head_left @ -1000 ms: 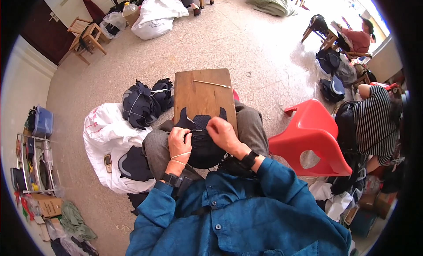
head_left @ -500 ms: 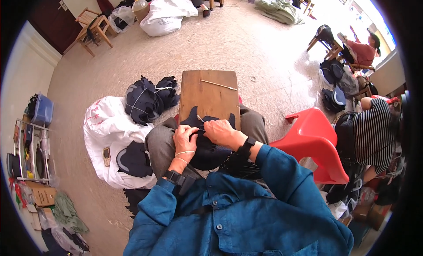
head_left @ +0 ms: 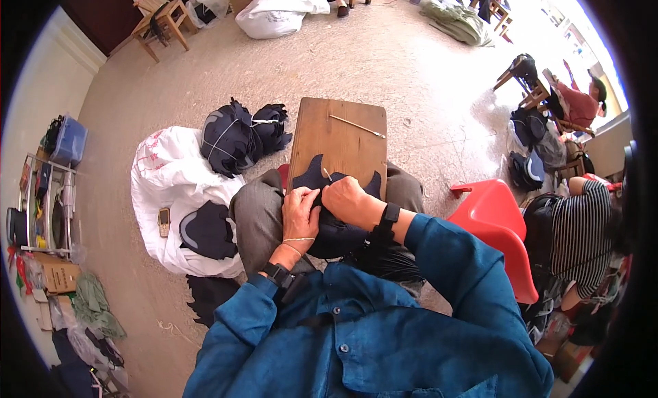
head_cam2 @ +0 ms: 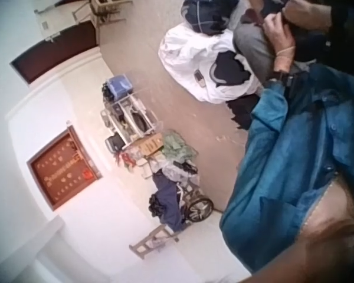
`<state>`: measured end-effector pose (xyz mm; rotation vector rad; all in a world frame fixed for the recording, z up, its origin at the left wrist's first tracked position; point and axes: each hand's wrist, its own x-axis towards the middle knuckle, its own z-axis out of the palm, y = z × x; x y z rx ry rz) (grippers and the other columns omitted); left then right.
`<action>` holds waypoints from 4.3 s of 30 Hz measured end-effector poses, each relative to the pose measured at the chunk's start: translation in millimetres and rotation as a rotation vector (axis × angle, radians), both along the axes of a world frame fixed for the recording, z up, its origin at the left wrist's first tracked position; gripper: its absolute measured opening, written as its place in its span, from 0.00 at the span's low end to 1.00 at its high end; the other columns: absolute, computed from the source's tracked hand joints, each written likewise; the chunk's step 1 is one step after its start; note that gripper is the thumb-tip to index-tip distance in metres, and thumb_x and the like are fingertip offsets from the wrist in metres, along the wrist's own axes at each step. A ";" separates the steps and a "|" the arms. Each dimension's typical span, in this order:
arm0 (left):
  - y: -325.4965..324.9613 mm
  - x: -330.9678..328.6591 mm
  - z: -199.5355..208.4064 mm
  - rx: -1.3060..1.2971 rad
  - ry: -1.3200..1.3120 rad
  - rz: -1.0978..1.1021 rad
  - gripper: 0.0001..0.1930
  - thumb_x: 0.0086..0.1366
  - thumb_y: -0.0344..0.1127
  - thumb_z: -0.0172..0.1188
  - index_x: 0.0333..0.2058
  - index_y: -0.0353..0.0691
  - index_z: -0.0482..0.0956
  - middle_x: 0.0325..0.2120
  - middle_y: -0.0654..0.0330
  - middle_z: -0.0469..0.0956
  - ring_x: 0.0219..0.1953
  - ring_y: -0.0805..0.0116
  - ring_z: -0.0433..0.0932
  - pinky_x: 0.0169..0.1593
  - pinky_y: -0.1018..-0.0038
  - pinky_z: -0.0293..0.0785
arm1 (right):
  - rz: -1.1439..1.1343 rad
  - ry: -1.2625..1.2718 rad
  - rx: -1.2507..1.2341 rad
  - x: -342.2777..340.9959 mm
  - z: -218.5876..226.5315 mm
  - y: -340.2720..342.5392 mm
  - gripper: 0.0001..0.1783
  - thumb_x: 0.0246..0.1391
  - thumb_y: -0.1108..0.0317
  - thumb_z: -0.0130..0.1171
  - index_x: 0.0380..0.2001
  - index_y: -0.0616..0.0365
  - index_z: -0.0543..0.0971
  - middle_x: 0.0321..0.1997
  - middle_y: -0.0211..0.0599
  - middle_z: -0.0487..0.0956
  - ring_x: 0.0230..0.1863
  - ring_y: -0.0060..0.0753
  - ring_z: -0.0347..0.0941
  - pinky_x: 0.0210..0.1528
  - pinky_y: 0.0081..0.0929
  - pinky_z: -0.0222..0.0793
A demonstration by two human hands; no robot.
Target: Lacing or stitching a black shoe upper component manually.
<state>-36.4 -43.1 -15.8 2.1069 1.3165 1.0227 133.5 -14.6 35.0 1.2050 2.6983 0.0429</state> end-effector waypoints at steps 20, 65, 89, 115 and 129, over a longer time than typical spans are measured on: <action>2.0 0.7 6.2 0.034 0.009 0.043 0.15 0.58 0.27 0.63 0.45 0.38 0.80 0.42 0.56 0.74 0.46 0.53 0.73 0.53 0.60 0.68 | -0.451 0.863 -0.602 62.0 21.6 -56.5 0.09 0.47 0.68 0.57 0.21 0.63 0.75 0.21 0.53 0.76 0.26 0.58 0.76 0.31 0.45 0.72; 20.9 -0.5 14.7 -0.668 -0.287 0.054 0.05 0.70 0.28 0.51 0.39 0.36 0.76 0.30 0.53 0.81 0.25 0.66 0.82 0.30 0.72 0.78 | -0.480 0.969 -0.060 26.0 -27.7 -36.8 0.04 0.56 0.71 0.60 0.32 0.60 0.78 0.33 0.48 0.76 0.39 0.56 0.76 0.40 0.44 0.73; 31.0 2.0 0.0 -0.342 -0.004 -0.010 0.02 0.60 0.30 0.63 0.32 0.40 0.80 0.27 0.54 0.77 0.28 0.55 0.77 0.35 0.62 0.73 | -0.431 0.958 0.073 11.2 -40.0 -33.9 0.03 0.50 0.72 0.63 0.30 0.56 0.79 0.32 0.41 0.76 0.39 0.49 0.75 0.43 0.43 0.69; 30.0 1.8 -0.6 -0.189 -0.059 -0.023 0.08 0.53 0.23 0.68 0.33 0.38 0.83 0.22 0.59 0.70 0.23 0.66 0.69 0.30 0.70 0.69 | -0.416 0.861 0.121 8.8 -46.2 -29.1 0.08 0.50 0.68 0.64 0.33 0.54 0.77 0.33 0.37 0.74 0.42 0.45 0.73 0.45 0.41 0.63; 26.3 -20.3 35.8 -0.194 -0.058 -0.027 0.02 0.58 0.25 0.63 0.29 0.38 0.79 0.28 0.52 0.74 0.33 0.48 0.78 0.37 0.60 0.74 | -0.503 1.011 -0.124 27.4 -34.9 -42.4 0.16 0.50 0.73 0.64 0.44 0.57 0.76 0.42 0.41 0.76 0.48 0.47 0.74 0.49 0.40 0.66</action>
